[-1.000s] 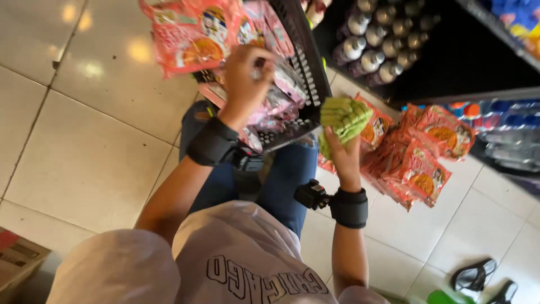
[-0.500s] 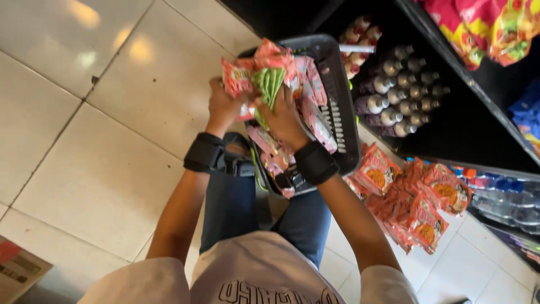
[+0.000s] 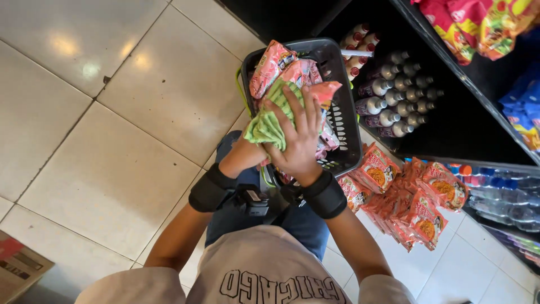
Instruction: The person cleans individual instant noodle packets with a cloth and organizes them into stacks.
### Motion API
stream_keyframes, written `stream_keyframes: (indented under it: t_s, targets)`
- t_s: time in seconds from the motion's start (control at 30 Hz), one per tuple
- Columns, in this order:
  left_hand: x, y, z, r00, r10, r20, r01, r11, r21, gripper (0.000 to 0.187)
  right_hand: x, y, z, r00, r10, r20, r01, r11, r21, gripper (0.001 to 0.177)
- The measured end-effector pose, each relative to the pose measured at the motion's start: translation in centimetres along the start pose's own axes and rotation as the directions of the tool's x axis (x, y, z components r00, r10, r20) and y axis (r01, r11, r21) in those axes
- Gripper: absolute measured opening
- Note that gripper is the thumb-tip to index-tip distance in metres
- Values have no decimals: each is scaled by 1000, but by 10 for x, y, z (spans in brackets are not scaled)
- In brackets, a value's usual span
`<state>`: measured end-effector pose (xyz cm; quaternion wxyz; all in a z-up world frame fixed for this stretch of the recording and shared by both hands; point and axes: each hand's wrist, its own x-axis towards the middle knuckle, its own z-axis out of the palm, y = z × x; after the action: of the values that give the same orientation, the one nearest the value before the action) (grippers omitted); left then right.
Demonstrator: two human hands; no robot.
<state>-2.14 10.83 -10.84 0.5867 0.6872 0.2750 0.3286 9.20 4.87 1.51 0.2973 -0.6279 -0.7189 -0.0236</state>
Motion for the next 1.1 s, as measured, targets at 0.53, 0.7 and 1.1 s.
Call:
stream_keyframes:
  t_s: [0.53,0.7,1.1]
  targets:
    - [-56,85,60,943,283,175,-320,917,240,42,-74,-41,-100,965,27,-262,-45,997,-61,51]
    - [-69,102,81,929,221,298,-314,896,314,50,-114,-11,-94,932,235,-275,-238,971,24,25]
    - [-63,108,75,992,110,64,-87,952,-294,50,-159,-21,-87,873,251,-419,-300,953,-52,54]
